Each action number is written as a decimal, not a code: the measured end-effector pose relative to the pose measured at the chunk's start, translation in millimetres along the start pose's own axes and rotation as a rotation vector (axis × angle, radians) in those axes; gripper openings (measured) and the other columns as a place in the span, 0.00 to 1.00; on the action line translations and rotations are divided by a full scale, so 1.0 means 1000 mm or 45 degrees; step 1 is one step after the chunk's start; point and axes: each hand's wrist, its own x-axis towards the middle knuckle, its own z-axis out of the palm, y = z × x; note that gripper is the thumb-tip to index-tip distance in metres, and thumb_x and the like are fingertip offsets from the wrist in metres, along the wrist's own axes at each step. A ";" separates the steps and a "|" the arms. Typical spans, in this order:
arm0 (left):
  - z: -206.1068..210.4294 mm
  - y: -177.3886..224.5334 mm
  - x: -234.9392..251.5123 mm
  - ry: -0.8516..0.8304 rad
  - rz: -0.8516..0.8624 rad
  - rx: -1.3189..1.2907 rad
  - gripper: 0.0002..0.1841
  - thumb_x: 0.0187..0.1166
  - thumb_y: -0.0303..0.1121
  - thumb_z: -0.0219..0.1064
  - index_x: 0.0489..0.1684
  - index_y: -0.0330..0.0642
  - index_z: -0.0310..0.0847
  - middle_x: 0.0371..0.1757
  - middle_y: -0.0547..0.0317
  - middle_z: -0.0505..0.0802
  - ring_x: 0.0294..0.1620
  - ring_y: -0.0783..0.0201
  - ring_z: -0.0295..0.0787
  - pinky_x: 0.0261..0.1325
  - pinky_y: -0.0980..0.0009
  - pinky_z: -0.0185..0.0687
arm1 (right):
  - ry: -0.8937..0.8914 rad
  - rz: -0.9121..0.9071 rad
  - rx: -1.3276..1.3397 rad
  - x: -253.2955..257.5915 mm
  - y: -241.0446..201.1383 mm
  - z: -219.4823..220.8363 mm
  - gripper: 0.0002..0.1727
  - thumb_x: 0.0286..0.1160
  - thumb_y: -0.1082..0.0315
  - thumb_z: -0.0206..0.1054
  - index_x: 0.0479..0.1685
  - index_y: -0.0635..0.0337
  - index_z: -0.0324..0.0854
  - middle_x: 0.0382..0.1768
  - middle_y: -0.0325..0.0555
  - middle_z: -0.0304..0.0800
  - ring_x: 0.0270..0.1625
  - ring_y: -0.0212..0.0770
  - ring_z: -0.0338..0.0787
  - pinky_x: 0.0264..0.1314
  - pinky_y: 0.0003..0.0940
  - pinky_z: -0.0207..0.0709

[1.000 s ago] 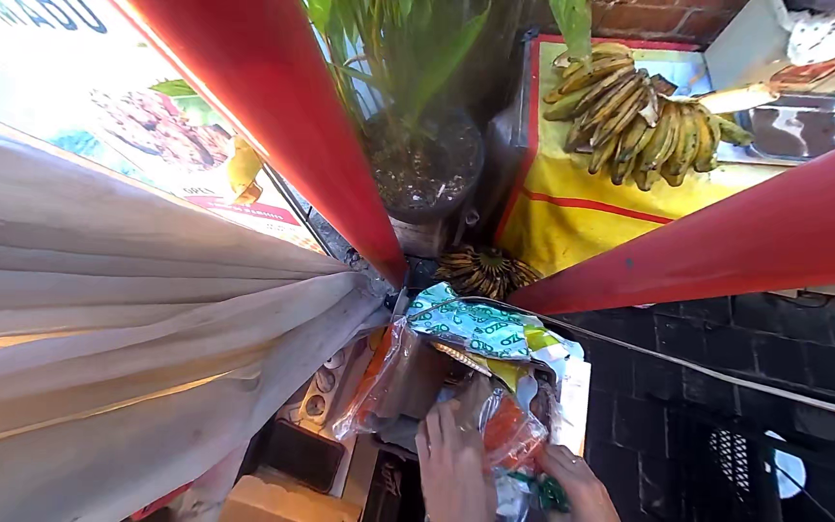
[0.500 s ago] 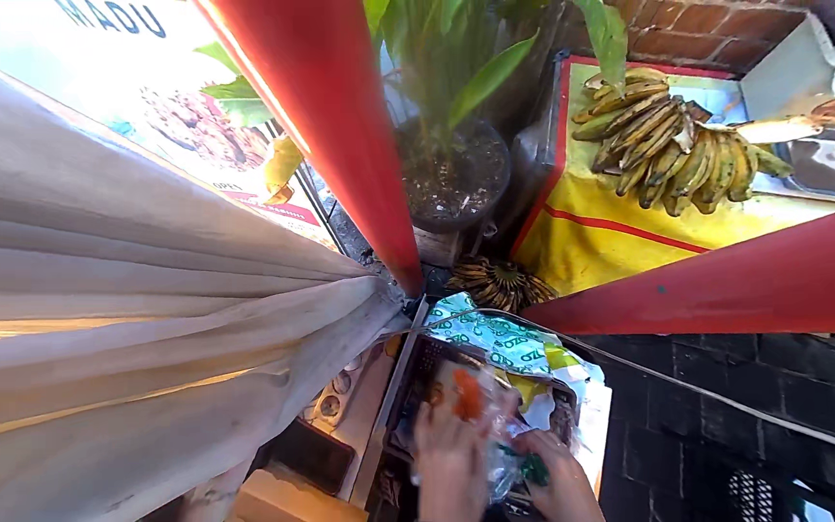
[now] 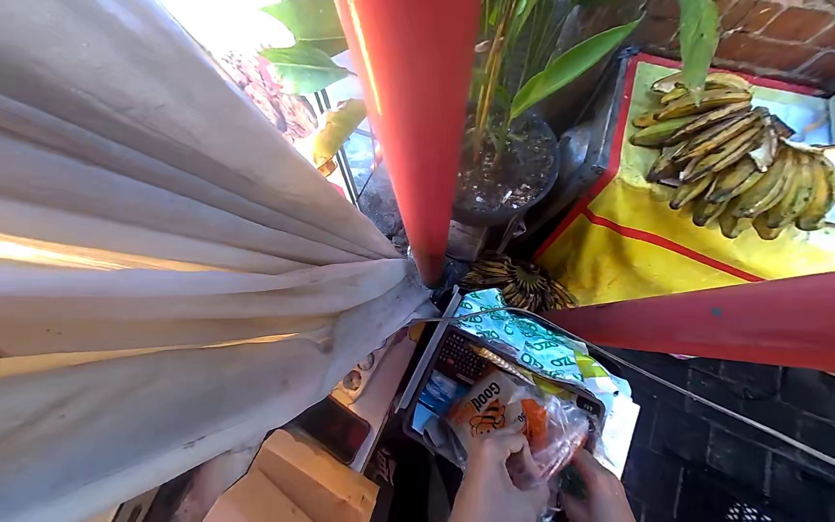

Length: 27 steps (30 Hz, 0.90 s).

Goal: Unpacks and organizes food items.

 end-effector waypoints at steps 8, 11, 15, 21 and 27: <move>-0.074 0.017 0.011 0.587 -0.040 0.215 0.06 0.56 0.29 0.78 0.25 0.43 0.85 0.30 0.64 0.89 0.31 0.72 0.87 0.33 0.74 0.86 | 0.350 -0.086 0.284 0.034 -0.063 0.068 0.22 0.45 0.76 0.81 0.47 0.59 0.92 0.49 0.45 0.96 0.54 0.45 0.95 0.59 0.50 0.90; -0.095 0.008 0.019 0.718 -0.045 0.455 0.08 0.55 0.32 0.76 0.26 0.42 0.84 0.30 0.64 0.88 0.30 0.72 0.85 0.32 0.72 0.83 | 0.305 -0.065 0.211 0.022 -0.088 0.095 0.33 0.41 0.79 0.81 0.60 0.64 0.87 0.59 0.54 0.93 0.62 0.57 0.92 0.63 0.56 0.87; -0.090 0.001 0.020 0.748 -0.011 0.607 0.08 0.56 0.36 0.73 0.25 0.44 0.83 0.30 0.65 0.87 0.31 0.74 0.84 0.32 0.74 0.81 | 0.186 -0.045 0.103 -0.003 -0.093 0.108 0.47 0.38 0.79 0.82 0.76 0.67 0.77 0.75 0.59 0.82 0.78 0.60 0.81 0.77 0.54 0.77; -0.085 0.005 0.018 0.771 0.073 0.828 0.09 0.57 0.37 0.71 0.25 0.41 0.83 0.30 0.60 0.86 0.33 0.67 0.83 0.35 0.69 0.79 | 0.347 0.143 0.296 0.026 -0.053 0.065 0.21 0.53 0.76 0.78 0.52 0.59 0.90 0.51 0.50 0.94 0.56 0.50 0.93 0.60 0.53 0.88; -0.085 0.019 0.011 0.806 0.129 0.903 0.07 0.57 0.34 0.71 0.24 0.41 0.82 0.29 0.60 0.86 0.30 0.69 0.84 0.32 0.71 0.79 | 0.655 0.296 0.379 0.026 0.000 -0.037 0.17 0.57 0.77 0.74 0.50 0.63 0.86 0.39 0.49 0.92 0.41 0.44 0.92 0.44 0.51 0.87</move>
